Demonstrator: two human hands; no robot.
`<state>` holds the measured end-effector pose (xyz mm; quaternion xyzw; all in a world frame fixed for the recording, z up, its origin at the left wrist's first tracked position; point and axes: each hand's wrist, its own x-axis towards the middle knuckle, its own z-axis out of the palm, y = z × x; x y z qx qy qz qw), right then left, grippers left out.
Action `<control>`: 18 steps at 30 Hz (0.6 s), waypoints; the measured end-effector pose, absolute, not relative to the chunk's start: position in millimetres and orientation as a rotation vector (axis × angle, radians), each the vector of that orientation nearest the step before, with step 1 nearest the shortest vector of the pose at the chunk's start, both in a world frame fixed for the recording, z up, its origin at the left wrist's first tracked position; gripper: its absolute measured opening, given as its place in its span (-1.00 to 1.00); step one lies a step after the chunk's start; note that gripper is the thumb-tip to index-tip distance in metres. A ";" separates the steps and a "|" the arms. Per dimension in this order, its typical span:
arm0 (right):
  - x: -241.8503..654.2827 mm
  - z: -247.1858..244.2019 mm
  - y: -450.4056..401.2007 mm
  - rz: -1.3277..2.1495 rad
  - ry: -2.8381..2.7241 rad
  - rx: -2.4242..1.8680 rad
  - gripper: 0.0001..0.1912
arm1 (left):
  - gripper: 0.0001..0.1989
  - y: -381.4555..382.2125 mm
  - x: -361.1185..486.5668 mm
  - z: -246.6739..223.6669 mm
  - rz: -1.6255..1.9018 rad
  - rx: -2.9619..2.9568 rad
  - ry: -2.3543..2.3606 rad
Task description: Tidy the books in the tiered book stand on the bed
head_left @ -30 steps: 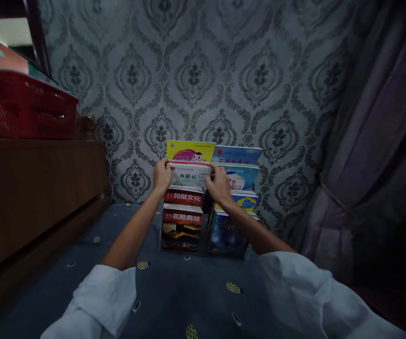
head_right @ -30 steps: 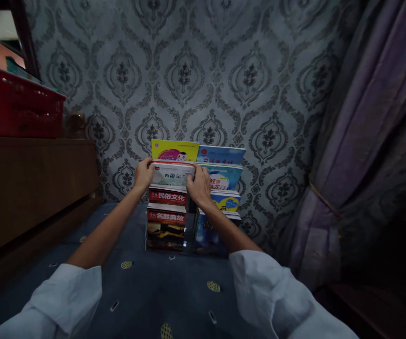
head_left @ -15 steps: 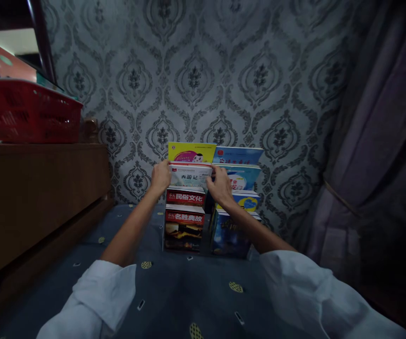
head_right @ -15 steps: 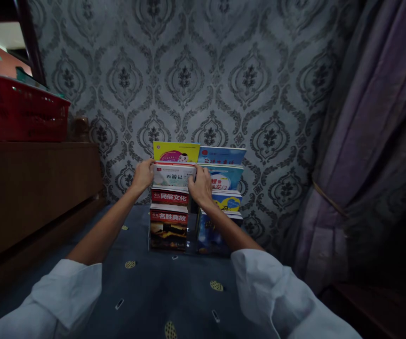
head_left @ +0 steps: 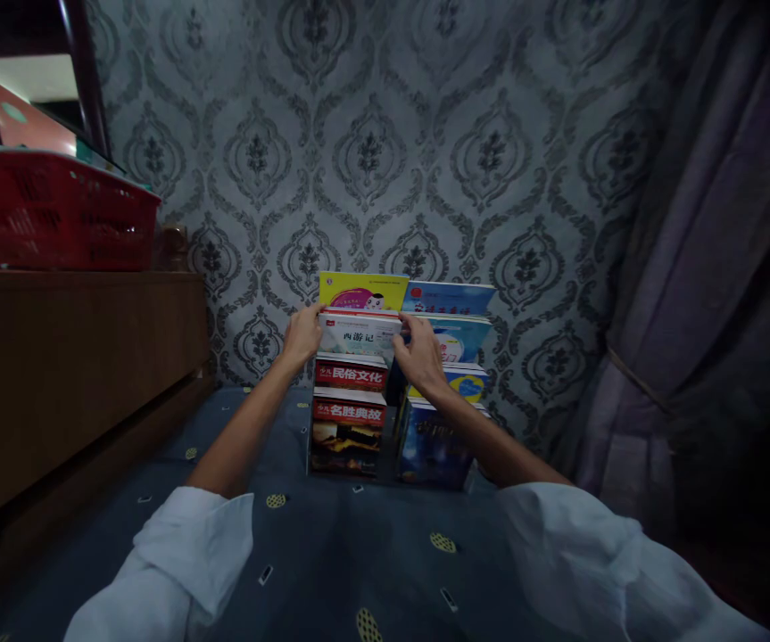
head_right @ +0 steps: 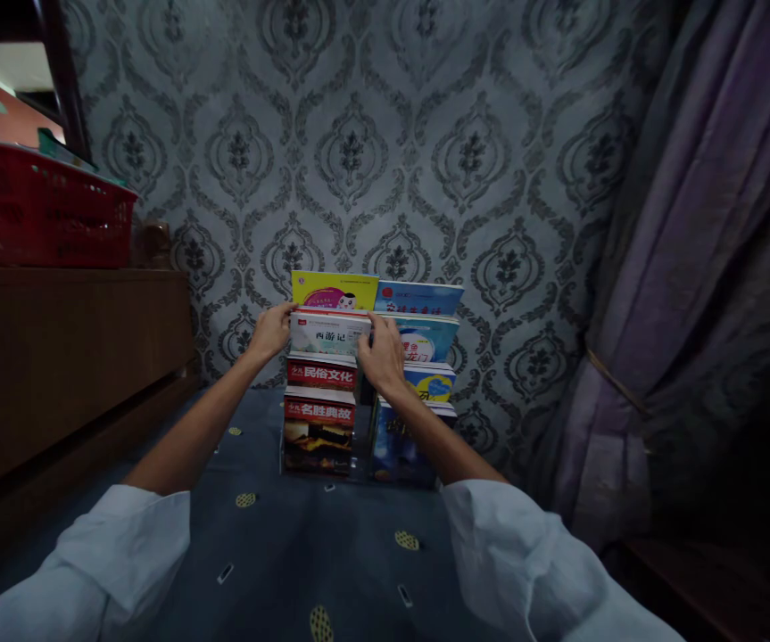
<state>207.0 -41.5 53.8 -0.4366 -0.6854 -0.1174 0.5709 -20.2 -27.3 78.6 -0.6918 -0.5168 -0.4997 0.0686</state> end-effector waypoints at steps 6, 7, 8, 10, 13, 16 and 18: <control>208.6 52.0 -54.1 -0.273 -1.601 -1.025 -0.50 | -0.55 -33.4 -15.7 77.0 -1.376 -2.027 -1.649; 209.5 51.1 -58.1 -0.269 -1.598 -1.018 -0.50 | -0.55 -34.3 -15.5 77.0 -1.385 -2.028 -1.637; 210.2 49.2 -63.5 -0.266 -1.593 -1.009 -0.51 | -0.53 -35.1 -16.1 76.0 -1.415 -2.033 -1.609; 210.8 40.4 -78.8 -0.258 -1.593 -0.983 -0.55 | -0.46 -37.0 -20.0 68.6 -1.541 -2.036 -1.516; 208.5 7.8 -111.9 -0.215 -1.676 -0.902 -0.67 | -0.40 -43.4 -33.8 35.7 -1.796 -1.984 -1.430; 203.3 -51.3 -148.8 -0.040 -1.887 -0.774 -0.75 | -0.63 -57.3 -54.0 -23.5 -1.788 -1.986 -1.590; 198.8 -100.6 -170.3 0.111 -2.051 -0.726 -0.75 | -0.76 -70.1 -68.9 -68.4 -1.563 -2.079 -1.790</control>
